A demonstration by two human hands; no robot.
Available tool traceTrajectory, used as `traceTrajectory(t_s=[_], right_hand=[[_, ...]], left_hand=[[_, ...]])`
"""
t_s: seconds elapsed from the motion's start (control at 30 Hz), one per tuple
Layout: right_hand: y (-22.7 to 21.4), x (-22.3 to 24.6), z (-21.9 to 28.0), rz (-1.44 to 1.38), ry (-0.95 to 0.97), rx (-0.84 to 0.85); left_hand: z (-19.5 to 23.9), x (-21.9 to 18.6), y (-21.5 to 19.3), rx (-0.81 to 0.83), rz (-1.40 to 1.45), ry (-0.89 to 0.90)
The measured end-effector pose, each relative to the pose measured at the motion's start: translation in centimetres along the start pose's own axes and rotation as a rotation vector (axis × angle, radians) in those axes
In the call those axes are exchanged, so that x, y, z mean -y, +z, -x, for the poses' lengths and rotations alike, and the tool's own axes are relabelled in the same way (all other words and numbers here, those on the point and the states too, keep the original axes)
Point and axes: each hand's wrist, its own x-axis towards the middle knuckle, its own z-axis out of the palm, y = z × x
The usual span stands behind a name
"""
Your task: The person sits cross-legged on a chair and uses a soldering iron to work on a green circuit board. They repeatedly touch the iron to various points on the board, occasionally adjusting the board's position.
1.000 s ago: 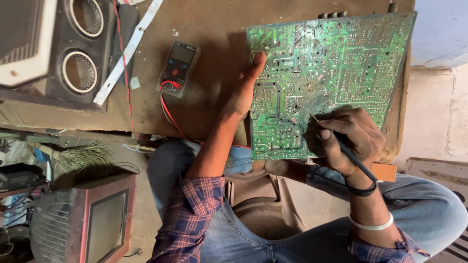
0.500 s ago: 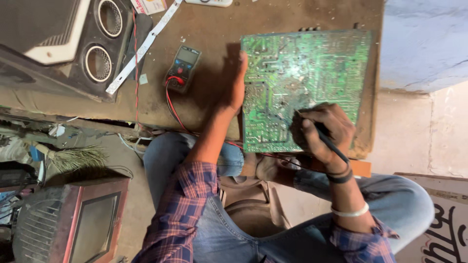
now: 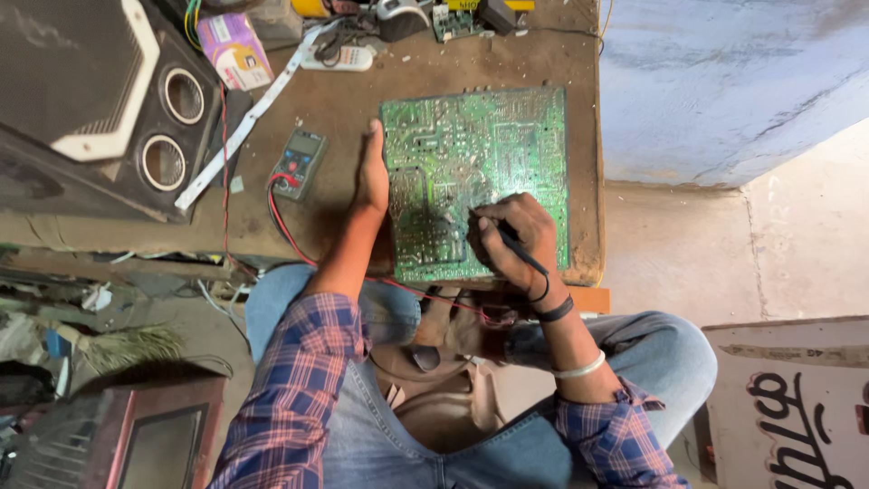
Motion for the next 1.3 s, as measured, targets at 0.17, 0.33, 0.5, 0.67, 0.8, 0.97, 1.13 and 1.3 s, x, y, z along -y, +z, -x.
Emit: traceTrajectory(t_s=[0.17, 0.33, 0.5, 0.67, 0.8, 0.97, 1.13, 1.3], right_hand=[[-0.3, 0.0, 0.0, -0.017, -0.024, 0.010], [-0.8, -0.1, -1.4, -0.033, -0.064, 0.021], [-0.6, -0.7, -1.0, -0.016, -0.004, 0.002], [-1.1, -1.7, -0.4, -0.018, -0.049, 0.026], [-1.6, -2.6, -0.1, -0.075, -0.115, 0.023], [-2.0, -3.1, 0.0, -0.025, -0.127, 0.029], [-2.4, -2.8, -0.2, -0.015, -0.129, -0.003], [-1.8, -3.5, -0.4, -0.019, -0.138, 0.017]], left_hand=[[0.6, 0.6, -0.6, -0.055, -0.102, 0.022], [1.0, -0.6, -0.4, -0.016, -0.164, -0.047], [1.5, 0.6, -1.5, -0.088, -0.134, -0.185], [0.8, 1.6, -2.8, -0.093, -0.142, -0.038], [0.7, 1.2, -2.5, -0.111, -0.093, -0.114], [2.0, -0.3, -1.1, -0.053, -0.084, -0.103], [2.5, -1.2, -0.5, 0.052, -0.042, -0.062], [2.3, -0.1, -2.0, 0.030, -0.062, -0.057]])
